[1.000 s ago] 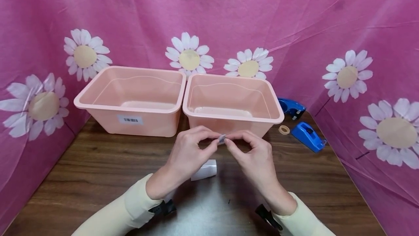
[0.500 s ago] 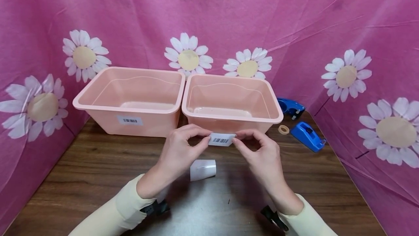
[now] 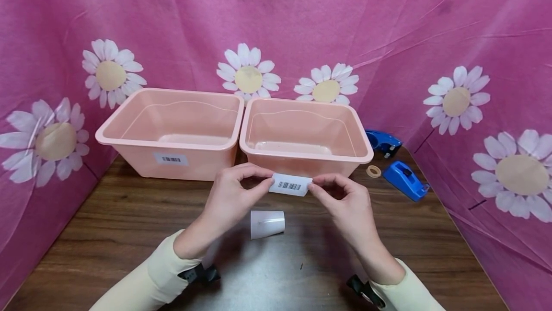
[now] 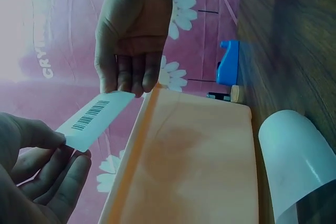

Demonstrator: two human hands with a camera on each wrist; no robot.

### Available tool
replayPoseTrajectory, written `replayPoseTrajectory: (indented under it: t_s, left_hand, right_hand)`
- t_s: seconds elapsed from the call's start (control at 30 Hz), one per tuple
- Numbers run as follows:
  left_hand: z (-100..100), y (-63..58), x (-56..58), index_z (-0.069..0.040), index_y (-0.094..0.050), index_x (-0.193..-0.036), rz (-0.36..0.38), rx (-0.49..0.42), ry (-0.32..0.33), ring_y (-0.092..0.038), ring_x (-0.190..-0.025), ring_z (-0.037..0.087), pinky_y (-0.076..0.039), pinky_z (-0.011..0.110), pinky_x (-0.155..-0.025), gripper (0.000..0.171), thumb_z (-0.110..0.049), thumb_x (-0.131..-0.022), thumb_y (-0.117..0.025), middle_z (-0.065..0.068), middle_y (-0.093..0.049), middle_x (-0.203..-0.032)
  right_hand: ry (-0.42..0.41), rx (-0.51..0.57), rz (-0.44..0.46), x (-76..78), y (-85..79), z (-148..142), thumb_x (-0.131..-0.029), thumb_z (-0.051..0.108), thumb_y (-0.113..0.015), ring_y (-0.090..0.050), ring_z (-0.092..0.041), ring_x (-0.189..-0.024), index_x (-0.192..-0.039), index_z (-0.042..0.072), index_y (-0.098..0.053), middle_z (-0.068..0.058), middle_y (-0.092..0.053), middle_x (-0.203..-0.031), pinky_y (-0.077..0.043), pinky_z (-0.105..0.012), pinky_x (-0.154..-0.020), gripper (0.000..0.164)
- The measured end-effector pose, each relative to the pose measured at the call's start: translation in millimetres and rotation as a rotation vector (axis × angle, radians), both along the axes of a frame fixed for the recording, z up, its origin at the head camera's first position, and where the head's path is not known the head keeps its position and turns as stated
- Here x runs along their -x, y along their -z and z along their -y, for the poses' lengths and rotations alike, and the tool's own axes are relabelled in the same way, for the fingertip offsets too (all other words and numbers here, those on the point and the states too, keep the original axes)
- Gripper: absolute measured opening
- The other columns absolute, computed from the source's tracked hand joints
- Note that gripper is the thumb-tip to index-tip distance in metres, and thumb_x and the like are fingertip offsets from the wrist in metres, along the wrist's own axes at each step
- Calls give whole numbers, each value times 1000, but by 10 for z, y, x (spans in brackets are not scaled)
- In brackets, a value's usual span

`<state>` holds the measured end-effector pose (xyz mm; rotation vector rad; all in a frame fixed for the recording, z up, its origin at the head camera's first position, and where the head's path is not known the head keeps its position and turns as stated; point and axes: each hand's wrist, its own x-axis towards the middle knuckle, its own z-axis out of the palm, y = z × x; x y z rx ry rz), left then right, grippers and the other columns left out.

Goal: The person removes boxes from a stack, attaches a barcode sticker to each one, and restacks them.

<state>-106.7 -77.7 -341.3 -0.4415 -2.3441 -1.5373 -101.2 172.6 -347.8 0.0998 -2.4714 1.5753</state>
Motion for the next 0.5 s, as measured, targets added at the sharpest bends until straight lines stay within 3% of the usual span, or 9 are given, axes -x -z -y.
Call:
replayPoseTrajectory:
  t_s: [0.23, 0.5]
  left_hand:
    - [17, 0, 7, -13, -91, -102, 56, -26, 10, -71, -83, 7, -57, 20, -76, 10, -8, -94, -88, 1, -86, -100]
    - [13, 40, 53, -14, -91, -100, 15, 18, -21, -71, -83, 9, -56, 21, -74, 9, -10, -92, -91, -1, -86, -99]
  right_hand:
    - [-6, 2, 30, 7, -19, 2, -98, 19, -89, -69, -10, -88, -109, 9, -86, -10, -83, -104, -58, -19, -74, 15]
    - [-11, -48, 42, 22, -18, 19, -100, 20, -87, -66, -15, -89, -107, 10, -86, -9, -81, -102, -56, -20, -75, 12]
